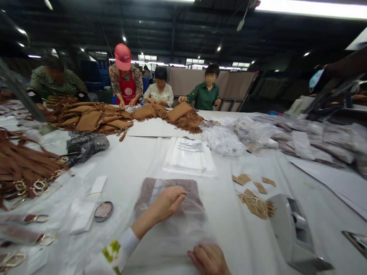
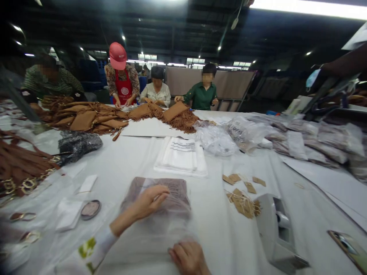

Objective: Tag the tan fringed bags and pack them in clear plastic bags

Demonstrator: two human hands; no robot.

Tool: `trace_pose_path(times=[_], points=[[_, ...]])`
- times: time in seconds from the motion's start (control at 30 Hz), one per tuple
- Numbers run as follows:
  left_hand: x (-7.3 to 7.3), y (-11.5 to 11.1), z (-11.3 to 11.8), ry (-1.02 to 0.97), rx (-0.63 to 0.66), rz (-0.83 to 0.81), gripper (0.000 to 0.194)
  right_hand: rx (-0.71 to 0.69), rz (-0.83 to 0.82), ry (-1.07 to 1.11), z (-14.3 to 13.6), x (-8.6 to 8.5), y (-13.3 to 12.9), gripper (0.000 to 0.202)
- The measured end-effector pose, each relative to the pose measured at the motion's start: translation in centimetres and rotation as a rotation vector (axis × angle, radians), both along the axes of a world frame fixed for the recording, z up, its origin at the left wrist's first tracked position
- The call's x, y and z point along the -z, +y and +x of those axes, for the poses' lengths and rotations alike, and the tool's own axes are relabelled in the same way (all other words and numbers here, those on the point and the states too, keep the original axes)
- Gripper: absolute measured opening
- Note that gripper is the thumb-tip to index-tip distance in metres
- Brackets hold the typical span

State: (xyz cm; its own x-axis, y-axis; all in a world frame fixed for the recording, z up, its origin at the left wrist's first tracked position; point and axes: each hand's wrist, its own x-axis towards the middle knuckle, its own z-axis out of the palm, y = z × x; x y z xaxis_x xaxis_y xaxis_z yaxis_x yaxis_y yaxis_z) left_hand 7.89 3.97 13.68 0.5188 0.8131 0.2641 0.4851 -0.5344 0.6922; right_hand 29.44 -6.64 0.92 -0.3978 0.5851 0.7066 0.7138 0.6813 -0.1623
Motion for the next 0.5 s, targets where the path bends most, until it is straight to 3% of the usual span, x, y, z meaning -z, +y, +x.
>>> trace_pose_path(times=[0.07,0.13,0.2,0.33,0.5], points=[[1.1,2.9,2.3,0.195,0.167,0.000,0.038,0.199,0.022,0.088,1.3,-0.1,-1.3,0.011],[2.7,4.9,4.9,0.377,0.281,-0.005,0.040,0.424,0.028,0.152,2.2,-0.3,-1.4,0.035],[4.3,6.0,7.2,0.468,0.329,-0.019,0.042,0.542,-0.025,0.140,2.8,-0.4,-0.7,0.046],[7.1,6.8,9.7,0.589,0.322,-0.060,0.055,0.402,-0.130,0.049,3.7,0.4,-0.3,0.034],[9.0,6.4,9.4,0.649,0.314,-0.064,0.066,0.223,-0.094,0.044,4.2,1.6,-3.4,0.040]])
